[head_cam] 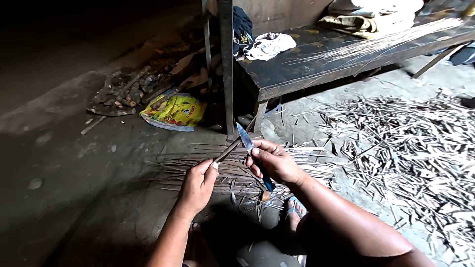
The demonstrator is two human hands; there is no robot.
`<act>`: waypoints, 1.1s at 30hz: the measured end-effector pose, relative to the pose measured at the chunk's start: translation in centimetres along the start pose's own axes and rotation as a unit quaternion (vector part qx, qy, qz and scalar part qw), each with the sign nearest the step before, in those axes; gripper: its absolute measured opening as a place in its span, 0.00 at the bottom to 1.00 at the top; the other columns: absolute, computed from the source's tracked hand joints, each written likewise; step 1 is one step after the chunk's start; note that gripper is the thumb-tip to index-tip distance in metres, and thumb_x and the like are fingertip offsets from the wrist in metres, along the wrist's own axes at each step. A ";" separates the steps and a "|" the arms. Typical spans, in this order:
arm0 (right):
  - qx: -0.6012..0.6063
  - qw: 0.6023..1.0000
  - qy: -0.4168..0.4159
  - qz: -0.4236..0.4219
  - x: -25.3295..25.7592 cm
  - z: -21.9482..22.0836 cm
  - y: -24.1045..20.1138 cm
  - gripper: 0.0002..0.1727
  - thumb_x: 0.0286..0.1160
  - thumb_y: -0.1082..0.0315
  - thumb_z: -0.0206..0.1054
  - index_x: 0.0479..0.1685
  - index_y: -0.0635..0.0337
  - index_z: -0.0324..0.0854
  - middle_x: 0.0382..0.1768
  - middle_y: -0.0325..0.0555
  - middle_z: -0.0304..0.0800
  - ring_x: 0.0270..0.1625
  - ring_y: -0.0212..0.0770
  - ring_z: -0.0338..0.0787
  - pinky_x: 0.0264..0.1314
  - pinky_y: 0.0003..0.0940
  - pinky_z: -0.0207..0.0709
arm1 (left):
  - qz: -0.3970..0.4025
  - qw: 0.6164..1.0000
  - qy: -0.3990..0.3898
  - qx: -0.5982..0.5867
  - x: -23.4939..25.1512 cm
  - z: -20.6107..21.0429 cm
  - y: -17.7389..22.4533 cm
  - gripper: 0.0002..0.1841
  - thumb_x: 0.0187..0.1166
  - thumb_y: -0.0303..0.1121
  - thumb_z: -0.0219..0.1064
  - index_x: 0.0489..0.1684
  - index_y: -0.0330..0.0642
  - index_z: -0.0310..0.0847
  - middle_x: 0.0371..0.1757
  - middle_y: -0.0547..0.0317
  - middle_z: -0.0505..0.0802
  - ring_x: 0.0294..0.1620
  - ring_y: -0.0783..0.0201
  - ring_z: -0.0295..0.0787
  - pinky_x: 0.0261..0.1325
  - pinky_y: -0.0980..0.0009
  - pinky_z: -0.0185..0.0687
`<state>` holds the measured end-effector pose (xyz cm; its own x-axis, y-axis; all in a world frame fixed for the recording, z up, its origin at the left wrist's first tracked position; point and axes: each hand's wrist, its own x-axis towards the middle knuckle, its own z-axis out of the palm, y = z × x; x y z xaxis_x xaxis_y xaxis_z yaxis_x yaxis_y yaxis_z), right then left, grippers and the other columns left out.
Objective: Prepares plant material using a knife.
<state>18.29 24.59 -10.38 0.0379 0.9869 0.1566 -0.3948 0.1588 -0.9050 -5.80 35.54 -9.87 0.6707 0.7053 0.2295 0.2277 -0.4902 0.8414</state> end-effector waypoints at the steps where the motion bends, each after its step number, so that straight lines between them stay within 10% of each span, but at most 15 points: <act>1: -0.003 1.000 -0.002 0.005 0.0 0.1 0.0 0.17 0.91 0.66 0.52 0.66 0.67 0.77 0.37 0.50 0.92 0.25 0.36 0.87 0.27 0.29 0.83 | -0.011 1.000 -0.012 -0.010 0.0 -0.1 0.1 0.19 0.90 0.36 0.48 0.38 0.42 0.87 0.23 0.72 0.86 0.18 0.80 0.77 0.24 0.82 0.76; 8: -0.047 0.999 -0.025 0.006 -0.1 0.3 0.0 0.15 0.92 0.66 0.53 0.61 0.68 0.79 0.37 0.49 0.92 0.25 0.35 0.87 0.26 0.28 0.82 | 0.008 1.000 -0.014 0.022 0.1 0.3 0.3 0.18 0.86 0.43 0.62 0.59 0.39 0.88 0.35 0.67 0.91 0.29 0.79 0.82 0.36 0.80 0.81; 20: -0.127 0.985 -0.099 0.064 -0.7 1.4 1.1 0.16 0.92 0.64 0.54 0.62 0.66 0.81 0.36 0.46 0.93 0.23 0.32 0.86 0.23 0.27 0.81 | 0.020 0.996 0.050 0.073 0.1 1.1 0.1 0.20 0.86 0.38 0.51 0.20 0.46 0.81 0.20 0.70 0.81 0.25 0.78 0.79 0.32 0.77 0.75; 27: -0.115 0.987 -0.091 0.072 -0.6 2.2 1.1 0.15 0.92 0.64 0.55 0.58 0.66 0.81 0.34 0.45 0.93 0.23 0.33 0.86 0.23 0.27 0.81 | 0.048 0.992 0.019 0.112 -0.4 1.5 0.9 0.16 0.86 0.36 0.53 0.34 0.42 0.88 0.35 0.63 0.90 0.42 0.75 0.86 0.50 0.77 0.81; 33: -0.151 0.984 -0.082 0.039 -0.5 1.5 0.5 0.15 0.91 0.65 0.56 0.55 0.67 0.84 0.30 0.43 0.91 0.22 0.30 0.83 0.23 0.25 0.78 | 0.055 0.993 0.001 0.105 -0.7 1.5 1.0 0.18 0.87 0.38 0.53 0.30 0.43 0.86 0.32 0.63 0.89 0.38 0.74 0.85 0.48 0.75 0.81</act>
<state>16.73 24.16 -10.29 -0.1406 0.9826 0.1213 -0.0987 0.1080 -0.9892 -4.94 33.81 -9.98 0.6986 0.6427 0.3145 0.2960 -0.6597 0.6908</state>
